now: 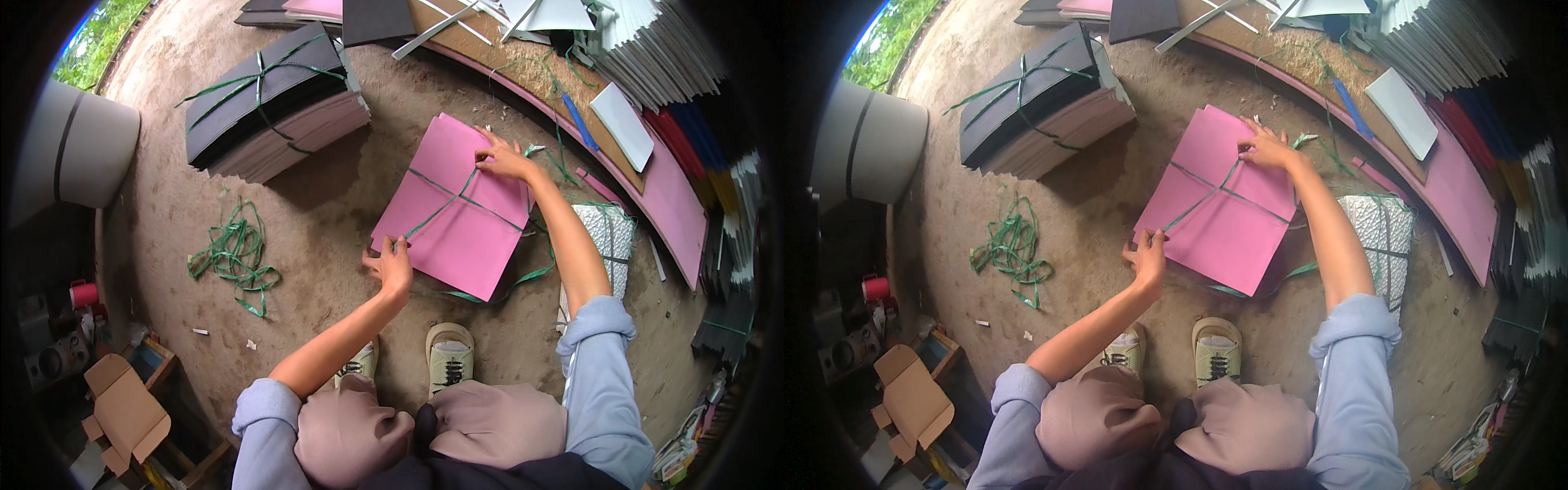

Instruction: The person ties a stack of black paper sheets with green string, then ties a stack of pink paper sheets with green string. The person uses both hands to wrap and knot the string around each stack.

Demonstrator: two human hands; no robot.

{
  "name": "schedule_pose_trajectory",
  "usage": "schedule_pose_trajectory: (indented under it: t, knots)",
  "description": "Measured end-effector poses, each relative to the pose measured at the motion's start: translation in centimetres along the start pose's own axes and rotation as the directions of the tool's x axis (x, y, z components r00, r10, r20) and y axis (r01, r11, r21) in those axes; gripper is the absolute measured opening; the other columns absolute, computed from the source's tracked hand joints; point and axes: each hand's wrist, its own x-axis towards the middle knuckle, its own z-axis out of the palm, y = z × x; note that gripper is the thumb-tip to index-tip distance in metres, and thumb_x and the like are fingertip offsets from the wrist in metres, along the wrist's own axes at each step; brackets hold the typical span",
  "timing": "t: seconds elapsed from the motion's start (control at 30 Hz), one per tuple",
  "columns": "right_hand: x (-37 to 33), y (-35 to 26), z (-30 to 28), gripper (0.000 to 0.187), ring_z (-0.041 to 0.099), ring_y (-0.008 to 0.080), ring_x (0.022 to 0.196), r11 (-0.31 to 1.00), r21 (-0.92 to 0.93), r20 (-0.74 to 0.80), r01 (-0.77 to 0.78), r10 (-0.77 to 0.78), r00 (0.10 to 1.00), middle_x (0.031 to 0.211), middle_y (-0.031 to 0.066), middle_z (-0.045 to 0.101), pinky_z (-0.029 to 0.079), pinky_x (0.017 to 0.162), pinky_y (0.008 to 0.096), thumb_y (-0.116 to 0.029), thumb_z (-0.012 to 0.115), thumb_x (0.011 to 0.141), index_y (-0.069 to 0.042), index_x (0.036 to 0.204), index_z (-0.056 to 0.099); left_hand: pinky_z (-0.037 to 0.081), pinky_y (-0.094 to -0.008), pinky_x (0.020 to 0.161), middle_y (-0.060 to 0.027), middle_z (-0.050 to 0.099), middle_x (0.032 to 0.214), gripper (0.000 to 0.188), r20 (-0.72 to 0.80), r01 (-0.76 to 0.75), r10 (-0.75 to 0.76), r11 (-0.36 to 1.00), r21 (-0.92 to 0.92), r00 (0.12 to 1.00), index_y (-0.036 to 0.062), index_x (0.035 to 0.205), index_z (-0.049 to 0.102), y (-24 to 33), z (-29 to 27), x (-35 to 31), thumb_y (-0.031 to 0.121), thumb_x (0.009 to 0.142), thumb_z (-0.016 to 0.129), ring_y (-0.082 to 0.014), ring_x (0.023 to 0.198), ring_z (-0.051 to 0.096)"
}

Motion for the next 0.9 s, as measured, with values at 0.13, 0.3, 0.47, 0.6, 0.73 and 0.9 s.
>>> schedule_pose_trajectory:
  t: [0.13, 0.3, 0.47, 0.6, 0.73, 0.9]
  knots:
    - [0.6, 1.2, 0.8, 0.030, 0.024, 0.0334, 0.127, 0.985, 0.160, -0.106, 0.059, -0.043, 0.993, 0.141, 0.0154, 0.018, 0.025, 0.101, 0.0383, -0.032, 0.056, 0.078, -0.012, 0.100, 0.059, 0.032, -0.0386, 0.088, -0.0187, 0.046, 0.108, 0.031, 0.050, -0.022, 0.033, 0.975, -0.222, 0.998, 0.0058, 0.100, 0.050, -0.3, 1.3, 2.3, 0.033, 0.087, 0.041, -0.0251, 0.104, 0.038]
    - [-0.5, 2.2, 2.1, 0.033, 0.038, 0.0349, 0.116, 0.968, 0.249, -0.178, -0.011, 0.057, 0.982, 0.126, 0.0203, 0.037, 0.033, 0.094, 0.0413, -0.033, 0.057, 0.075, -0.015, 0.102, 0.059, 0.035, -0.0365, 0.083, -0.0180, 0.041, 0.109, 0.029, 0.025, -0.057, 0.065, 0.967, -0.250, 0.998, 0.0050, 0.097, 0.050, 1.5, 1.2, 5.6, 0.031, 0.087, 0.042, -0.0266, 0.097, 0.042]
    - [-4.5, -0.5, 7.6, 0.025, 0.043, 0.0369, 0.108, 0.873, 0.443, -0.255, -0.205, 0.342, 0.905, 0.106, 0.0221, 0.049, 0.033, 0.093, 0.0422, -0.031, 0.057, 0.076, -0.013, 0.093, 0.060, 0.037, -0.0369, 0.085, -0.0245, 0.034, 0.122, 0.030, 0.044, -0.383, 0.398, 0.903, -0.196, 0.916, 0.0008, 0.089, 0.052, 2.1, -1.2, 10.4, 0.029, 0.087, 0.043, -0.0329, 0.098, 0.047]
    - [-5.4, -4.0, 9.3, 0.022, 0.038, 0.0382, 0.112, 0.722, 0.647, -0.289, -0.246, 0.530, 0.797, 0.113, 0.0222, 0.045, 0.029, 0.093, 0.0492, -0.030, 0.056, 0.078, -0.013, 0.090, 0.059, 0.041, -0.0356, 0.079, -0.0237, 0.042, 0.115, 0.031, 0.163, -0.421, 0.498, 0.835, -0.355, 0.851, -0.0010, 0.085, 0.054, 5.1, -2.7, 13.6, 0.029, 0.085, 0.047, -0.0303, 0.091, 0.053]
    - [-6.2, -6.0, 7.8, 0.019, 0.036, 0.0382, 0.115, 0.859, 0.450, -0.365, -0.245, 0.427, 0.827, 0.120, 0.0228, 0.041, 0.030, 0.092, 0.0491, -0.028, 0.056, 0.078, -0.012, 0.089, 0.059, 0.038, -0.0382, 0.086, -0.0269, 0.040, 0.116, 0.029, -0.122, -0.724, 0.738, 0.675, 0.142, 0.664, -0.0013, 0.089, 0.056, 4.6, -4.0, 13.4, 0.026, 0.082, 0.052, -0.0360, 0.103, 0.046]
    - [-7.8, -8.1, 7.5, 0.016, 0.031, 0.0418, 0.118, 0.940, 0.301, -0.471, -0.164, 0.296, 0.831, 0.126, 0.0287, 0.032, 0.028, 0.094, 0.0521, -0.024, 0.056, 0.079, -0.012, 0.089, 0.058, 0.039, -0.0386, 0.086, -0.0297, 0.036, 0.120, 0.026, 0.010, -0.664, 0.667, 0.740, 0.106, 0.745, -0.0009, 0.091, 0.053, 1.6, -5.8, 10.5, 0.024, 0.082, 0.052, -0.0366, 0.104, 0.046]
